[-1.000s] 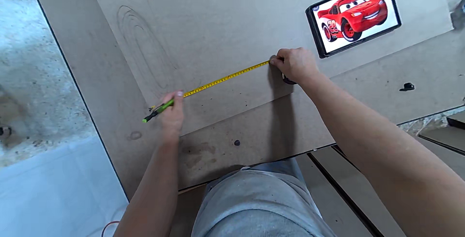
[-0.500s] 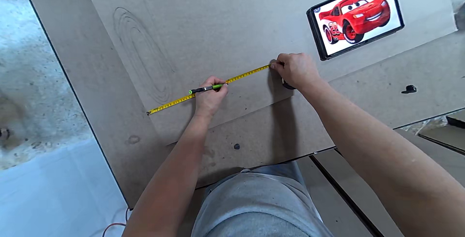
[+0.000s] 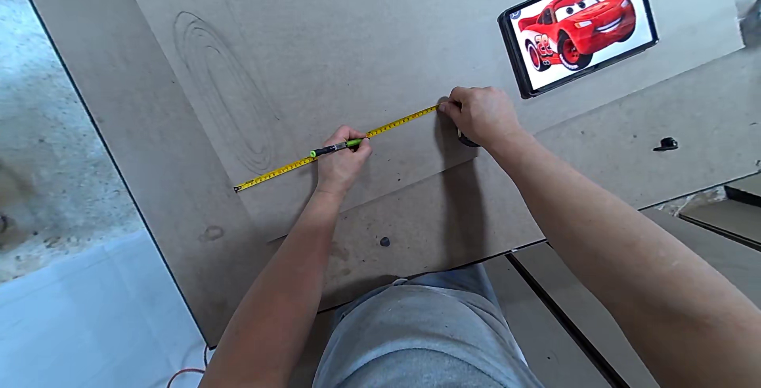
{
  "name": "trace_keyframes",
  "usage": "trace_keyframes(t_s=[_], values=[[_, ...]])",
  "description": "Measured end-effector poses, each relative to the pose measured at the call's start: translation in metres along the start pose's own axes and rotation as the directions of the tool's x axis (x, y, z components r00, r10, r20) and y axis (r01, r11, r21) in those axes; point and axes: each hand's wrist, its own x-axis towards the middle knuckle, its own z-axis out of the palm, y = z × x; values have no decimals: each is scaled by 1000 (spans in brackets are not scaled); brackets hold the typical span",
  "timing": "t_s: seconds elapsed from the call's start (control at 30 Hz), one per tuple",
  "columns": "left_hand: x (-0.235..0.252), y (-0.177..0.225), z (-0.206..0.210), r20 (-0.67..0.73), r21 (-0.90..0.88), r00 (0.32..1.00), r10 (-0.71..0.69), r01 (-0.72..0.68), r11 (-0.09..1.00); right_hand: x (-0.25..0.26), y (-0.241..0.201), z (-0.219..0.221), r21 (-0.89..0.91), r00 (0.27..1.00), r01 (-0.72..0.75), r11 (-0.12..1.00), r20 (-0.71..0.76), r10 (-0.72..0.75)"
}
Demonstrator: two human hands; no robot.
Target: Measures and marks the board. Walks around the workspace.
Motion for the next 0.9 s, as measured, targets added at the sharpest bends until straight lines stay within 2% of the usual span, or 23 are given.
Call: trace_keyframes(t_s=[0.53,0.63,0.7,0.8,0.9], values=[[2,3,-3,32,73,999,-13,10,997,1,1,2,2,1000,4,1000,-8,-4],[5,3,-4,63,44,997,-34,31,999,1,1,-1,21,1000,-3,1000,5,3],[4,0,-7,40,-44,997,-70,71,996,1,0,0,20,1000,-1,1000,2,1],[-16,-8,-25,37,-172,995,-91,96,980,0,0,-2,18,1000,-4,1000,-5,4],[-68,-28,-57,63,-181,991,-117,126,975,1,2,-2,27,1000,0,1000,-14,0]])
